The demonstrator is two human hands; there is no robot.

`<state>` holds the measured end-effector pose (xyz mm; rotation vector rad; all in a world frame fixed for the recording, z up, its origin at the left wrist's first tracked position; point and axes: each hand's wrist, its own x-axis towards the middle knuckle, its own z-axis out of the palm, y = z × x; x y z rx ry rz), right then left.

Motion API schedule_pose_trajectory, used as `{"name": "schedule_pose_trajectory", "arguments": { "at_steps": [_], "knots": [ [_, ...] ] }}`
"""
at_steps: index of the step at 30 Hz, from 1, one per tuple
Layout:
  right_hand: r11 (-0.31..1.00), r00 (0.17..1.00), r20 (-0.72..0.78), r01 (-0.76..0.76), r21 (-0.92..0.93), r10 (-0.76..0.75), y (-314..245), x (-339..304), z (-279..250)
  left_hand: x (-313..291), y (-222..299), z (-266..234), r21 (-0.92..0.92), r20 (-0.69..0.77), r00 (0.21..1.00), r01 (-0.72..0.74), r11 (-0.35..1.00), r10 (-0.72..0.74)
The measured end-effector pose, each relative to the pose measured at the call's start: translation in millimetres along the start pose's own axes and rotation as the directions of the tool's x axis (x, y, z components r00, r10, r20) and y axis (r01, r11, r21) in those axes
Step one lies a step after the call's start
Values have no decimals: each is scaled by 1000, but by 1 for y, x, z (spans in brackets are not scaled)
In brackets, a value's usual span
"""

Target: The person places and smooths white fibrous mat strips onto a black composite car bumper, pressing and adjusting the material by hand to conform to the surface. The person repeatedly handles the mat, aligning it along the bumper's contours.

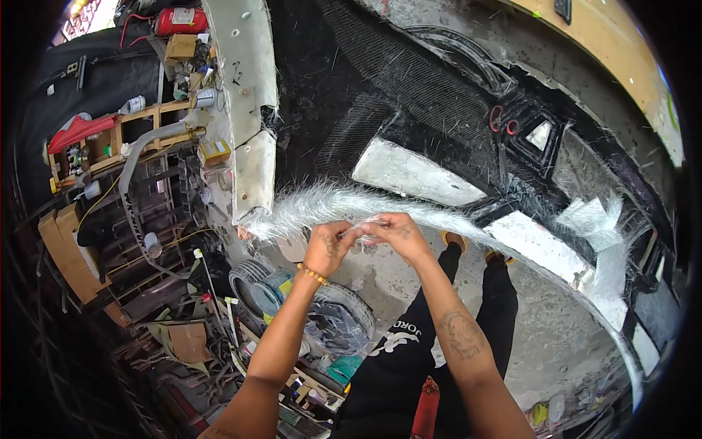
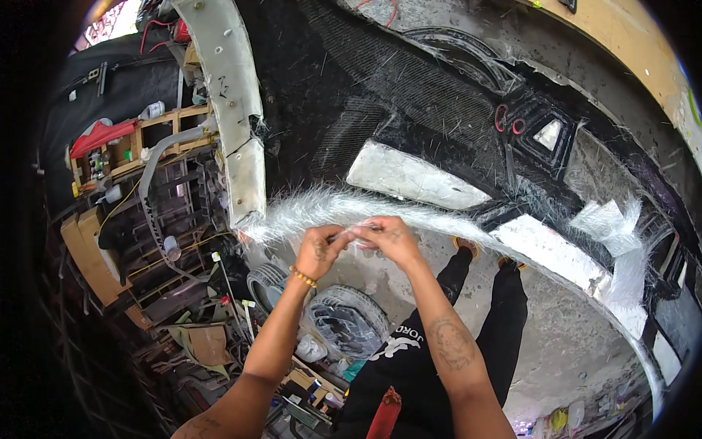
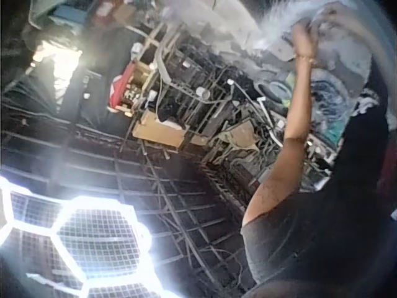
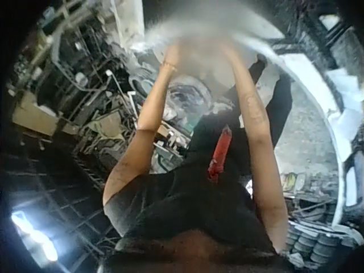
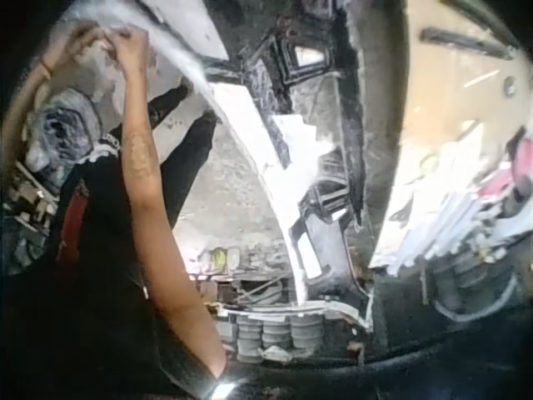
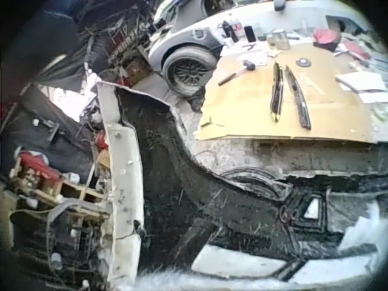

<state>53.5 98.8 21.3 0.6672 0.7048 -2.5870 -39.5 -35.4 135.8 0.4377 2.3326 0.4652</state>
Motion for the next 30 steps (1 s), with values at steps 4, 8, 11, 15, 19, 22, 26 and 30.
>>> {"name": "schedule_pose_trajectory", "arguments": {
  "at_steps": [4,8,11,15,19,22,26,30],
  "knots": [
    [997,999,-27,35,-74,-37,-3,31,17,8,-16,-21,19,-13,1000,-28,999,28],
    [998,995,-93,24,50,-19,5,44,24,11,-5,-37,105,-96,995,-10,994,20],
    [997,978,-204,-21,79,37,13,59,43,0,3,-53,177,-270,960,-22,984,70],
    [998,943,-329,-41,46,54,16,78,47,-17,66,-76,233,-316,940,-51,971,126],
    [958,922,-286,-213,191,262,26,99,71,-30,55,-84,281,-331,933,-47,958,143],
    [987,917,-382,59,-148,-112,51,117,72,-9,27,-71,443,-125,959,-174,879,253],
    [915,889,-402,44,-402,-219,60,125,73,18,1,-43,733,151,974,-224,642,167],
    [830,870,-417,-15,-558,-265,44,112,71,20,-25,-33,843,246,967,-249,476,71]
  ]
}}
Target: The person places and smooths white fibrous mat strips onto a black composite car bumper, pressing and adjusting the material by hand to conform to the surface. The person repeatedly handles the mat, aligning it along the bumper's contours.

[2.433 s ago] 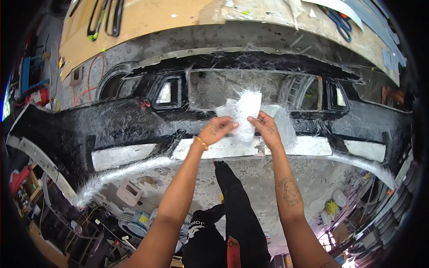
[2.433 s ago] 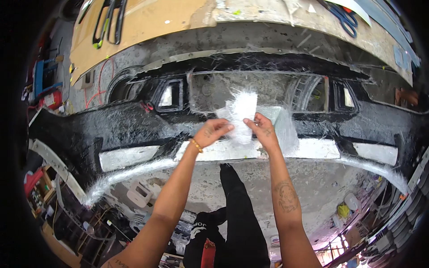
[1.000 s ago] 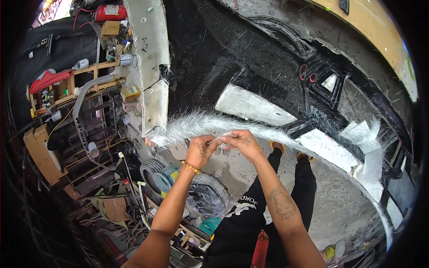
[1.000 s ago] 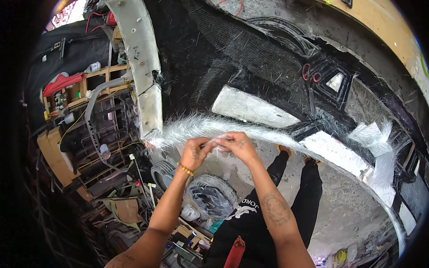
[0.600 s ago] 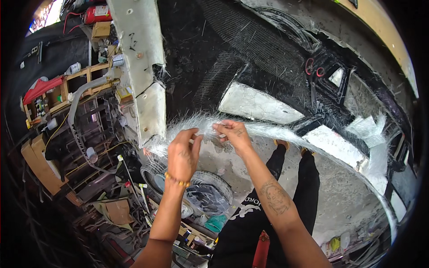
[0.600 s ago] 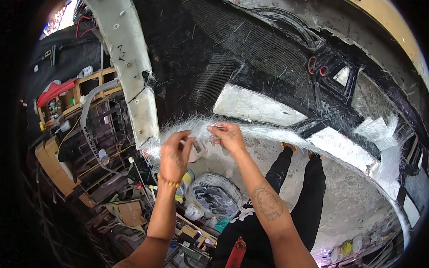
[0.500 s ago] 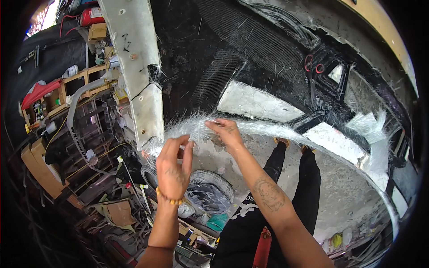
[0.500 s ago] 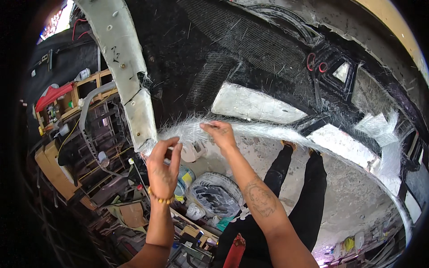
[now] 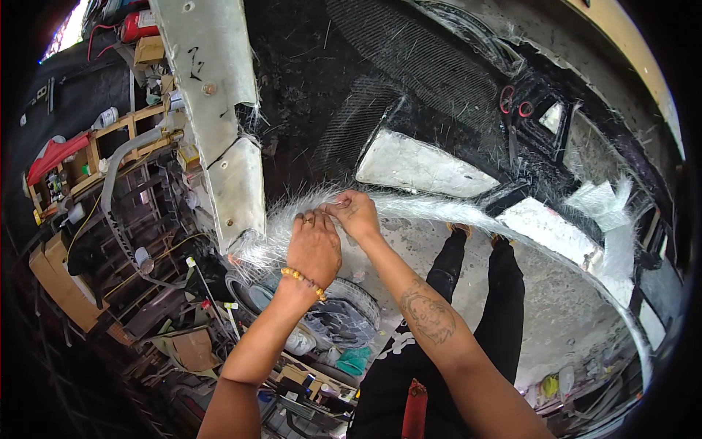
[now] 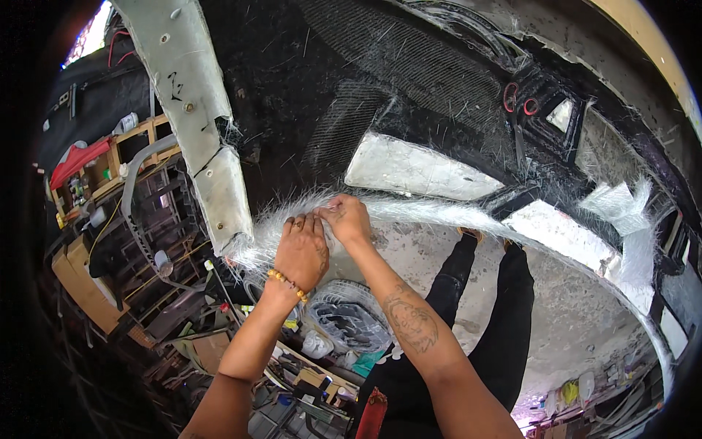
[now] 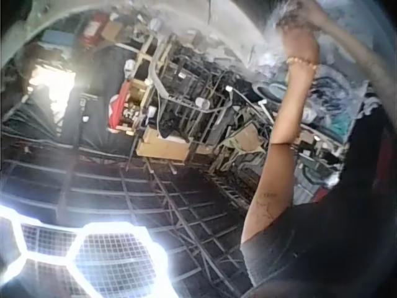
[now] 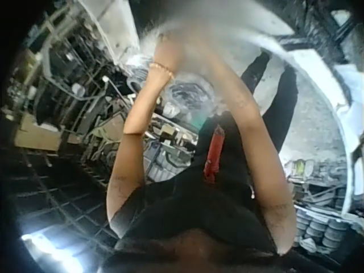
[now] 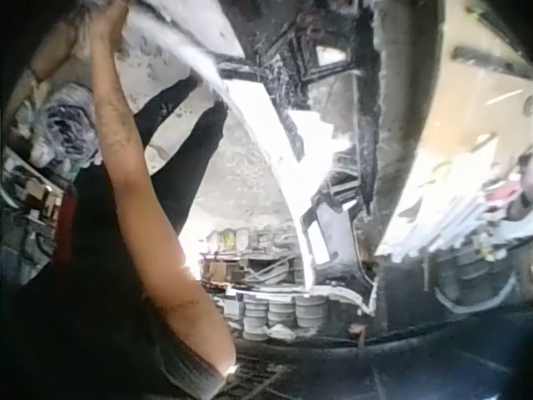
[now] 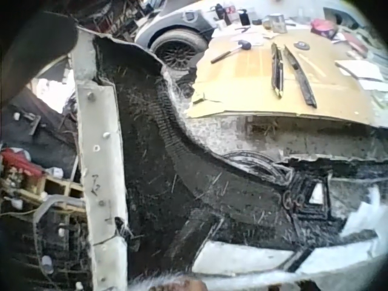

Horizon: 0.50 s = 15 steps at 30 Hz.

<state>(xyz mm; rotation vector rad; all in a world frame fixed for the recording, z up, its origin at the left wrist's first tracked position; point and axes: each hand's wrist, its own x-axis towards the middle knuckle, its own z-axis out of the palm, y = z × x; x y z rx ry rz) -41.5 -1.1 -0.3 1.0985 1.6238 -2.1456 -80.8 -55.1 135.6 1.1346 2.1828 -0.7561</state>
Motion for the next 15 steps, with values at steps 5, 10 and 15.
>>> {"name": "schedule_pose_trajectory", "arguments": {
  "at_steps": [5,10,15],
  "knots": [
    [926,925,-48,376,-37,-378,1,-20,-24,-6,-6,4,25,25,999,-31,999,30],
    [746,754,144,656,-113,-641,9,-18,-31,0,-6,-1,13,52,997,-53,998,53],
    [819,823,87,568,-86,-562,27,-44,-73,-4,21,-19,-72,-40,991,-132,989,130]
  ]
}}
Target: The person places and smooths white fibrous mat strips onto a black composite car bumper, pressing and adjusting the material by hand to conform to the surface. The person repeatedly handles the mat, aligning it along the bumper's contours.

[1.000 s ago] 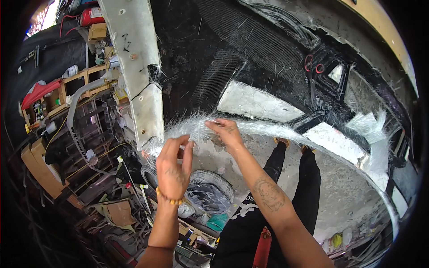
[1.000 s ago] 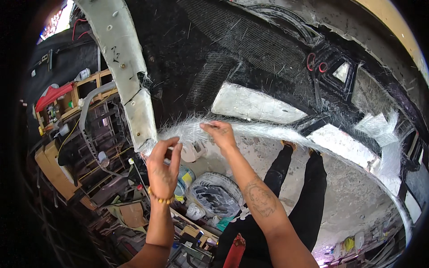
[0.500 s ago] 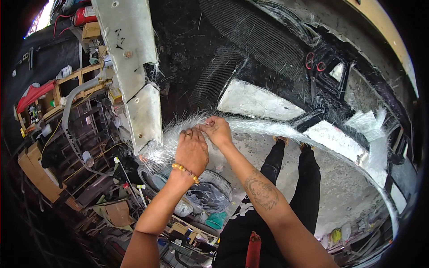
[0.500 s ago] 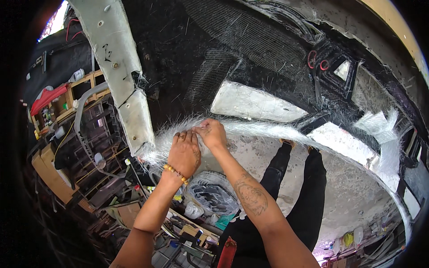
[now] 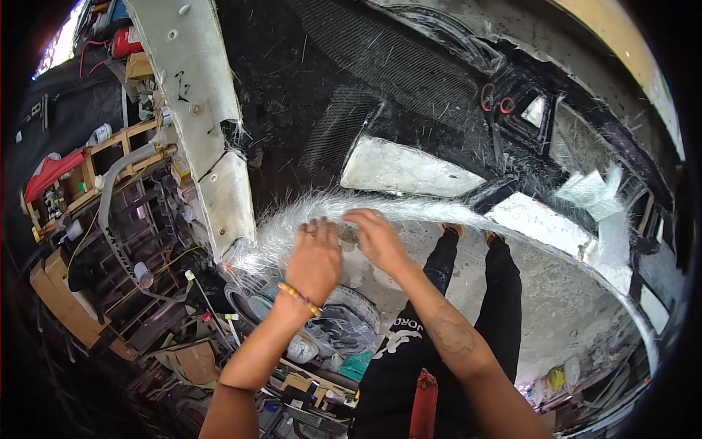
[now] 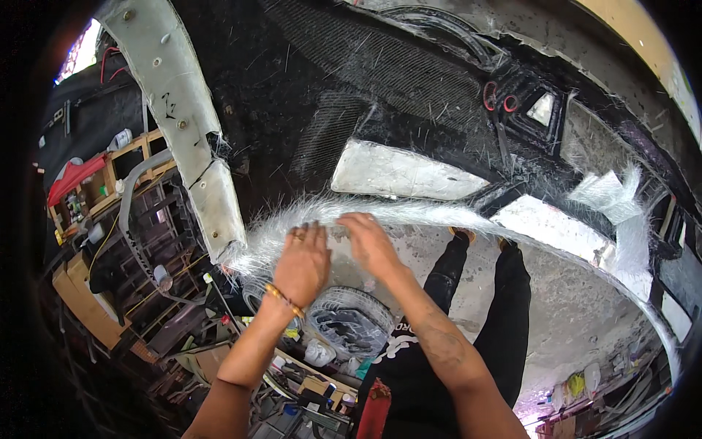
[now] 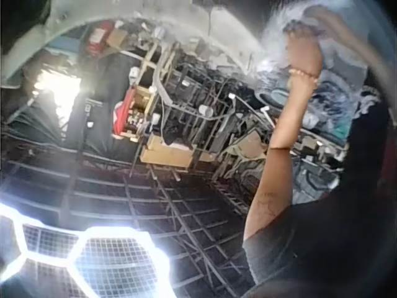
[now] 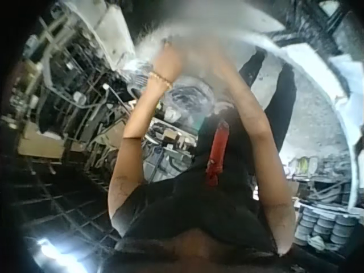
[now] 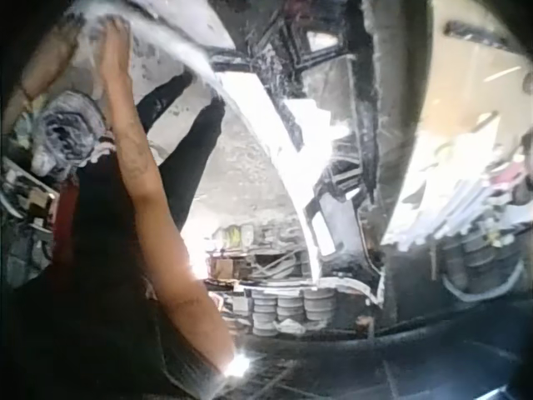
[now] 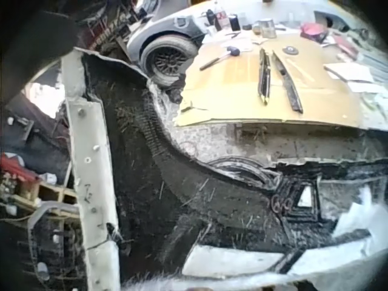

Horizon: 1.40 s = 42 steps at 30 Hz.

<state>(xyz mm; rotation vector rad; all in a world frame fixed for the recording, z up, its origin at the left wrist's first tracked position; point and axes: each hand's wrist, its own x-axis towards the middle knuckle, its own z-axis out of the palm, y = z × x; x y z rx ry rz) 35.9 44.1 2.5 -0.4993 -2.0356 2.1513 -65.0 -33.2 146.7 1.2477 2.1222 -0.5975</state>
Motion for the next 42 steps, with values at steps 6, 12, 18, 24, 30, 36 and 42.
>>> {"name": "schedule_pose_trajectory", "arguments": {
  "at_steps": [6,12,18,24,30,36,42],
  "knots": [
    [907,864,-296,-421,23,408,65,-113,-169,20,139,-6,-594,-193,945,-328,734,266],
    [833,750,-591,-506,-224,297,148,-215,-414,96,298,30,-670,-105,879,-409,620,466],
    [744,532,-817,-634,-209,223,167,-211,-561,184,385,30,-711,-212,893,-419,565,396],
    [507,803,-594,-533,-678,50,158,-179,-613,260,442,37,-748,-261,924,-376,546,279],
    [525,650,-748,-686,-503,133,176,-163,-674,342,527,54,-949,-245,962,-263,174,119],
    [878,802,-503,-452,-160,322,112,-146,-678,358,573,29,-960,-246,966,-254,121,82],
    [827,664,-492,-443,347,563,85,-178,-653,342,570,3,-991,-114,939,-132,34,323]
  ]
}}
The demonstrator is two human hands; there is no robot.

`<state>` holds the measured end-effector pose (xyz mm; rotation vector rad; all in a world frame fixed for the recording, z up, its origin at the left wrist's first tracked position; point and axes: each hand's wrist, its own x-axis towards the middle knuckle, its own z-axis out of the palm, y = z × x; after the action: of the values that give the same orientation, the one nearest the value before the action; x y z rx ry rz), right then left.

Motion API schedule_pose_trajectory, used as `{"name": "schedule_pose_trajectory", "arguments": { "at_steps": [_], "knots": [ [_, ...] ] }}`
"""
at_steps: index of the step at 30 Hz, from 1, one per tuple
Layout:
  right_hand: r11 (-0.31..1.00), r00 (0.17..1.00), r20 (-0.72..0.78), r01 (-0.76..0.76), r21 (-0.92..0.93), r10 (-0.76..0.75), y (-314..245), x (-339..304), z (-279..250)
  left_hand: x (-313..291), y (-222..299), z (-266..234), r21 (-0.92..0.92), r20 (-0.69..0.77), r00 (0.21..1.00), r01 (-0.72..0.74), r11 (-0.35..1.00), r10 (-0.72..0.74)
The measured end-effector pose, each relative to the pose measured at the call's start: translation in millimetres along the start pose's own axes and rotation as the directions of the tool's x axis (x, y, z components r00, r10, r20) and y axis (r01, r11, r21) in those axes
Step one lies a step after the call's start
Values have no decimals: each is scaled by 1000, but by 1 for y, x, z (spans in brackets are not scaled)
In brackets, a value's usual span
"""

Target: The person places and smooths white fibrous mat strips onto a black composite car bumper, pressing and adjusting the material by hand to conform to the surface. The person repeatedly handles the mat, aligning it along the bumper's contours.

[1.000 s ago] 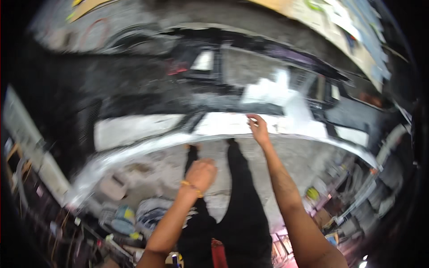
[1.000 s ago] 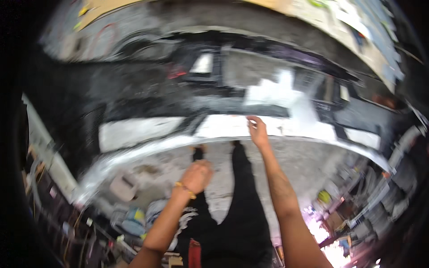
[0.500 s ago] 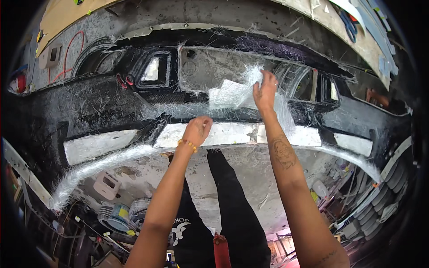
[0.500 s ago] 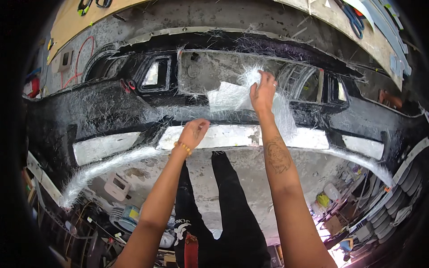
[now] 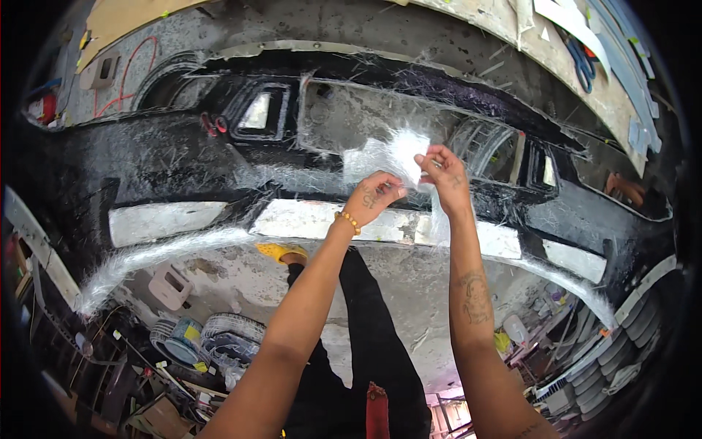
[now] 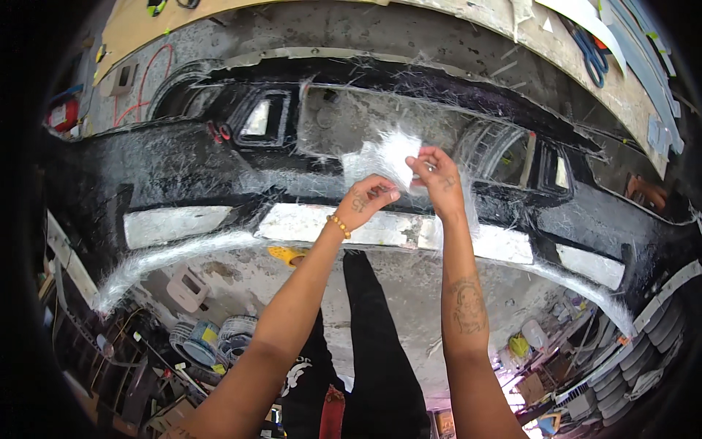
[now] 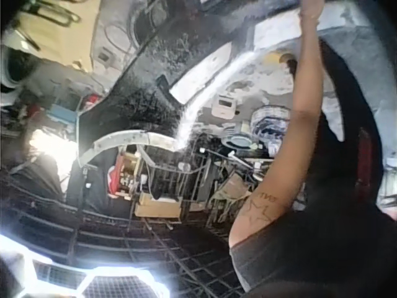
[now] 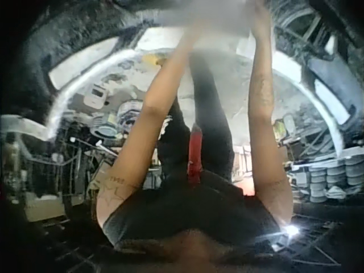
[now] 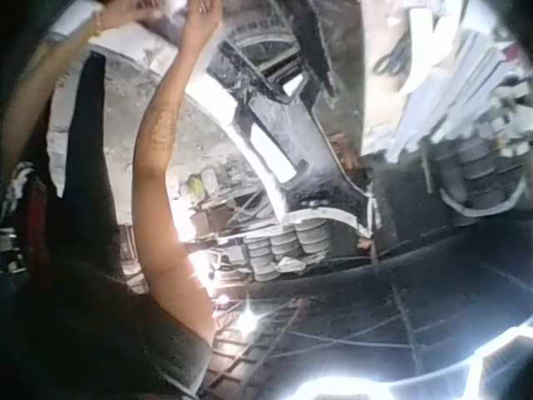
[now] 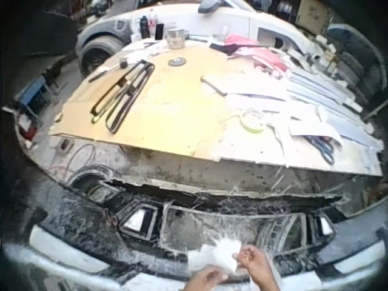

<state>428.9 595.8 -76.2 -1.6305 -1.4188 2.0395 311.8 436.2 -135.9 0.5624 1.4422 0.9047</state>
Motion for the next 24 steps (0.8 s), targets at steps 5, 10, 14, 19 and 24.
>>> {"name": "schedule_pose_trajectory", "arguments": {
  "at_steps": [5,10,14,19,24],
  "knots": [
    [912,976,135,-207,354,170,25,-29,2,-39,21,-23,48,-214,968,-122,991,129],
    [923,988,40,-152,353,148,40,-41,15,-52,5,-54,-163,178,977,-91,982,120],
    [913,960,93,-280,296,264,28,-70,43,-57,12,-40,-124,-35,956,-295,948,293],
    [947,978,28,-209,245,209,64,-85,73,-84,44,-40,-320,-113,980,121,940,-164],
    [894,966,32,-249,371,256,73,-92,98,-109,30,-57,-270,-164,966,149,951,-198]
  ]
}}
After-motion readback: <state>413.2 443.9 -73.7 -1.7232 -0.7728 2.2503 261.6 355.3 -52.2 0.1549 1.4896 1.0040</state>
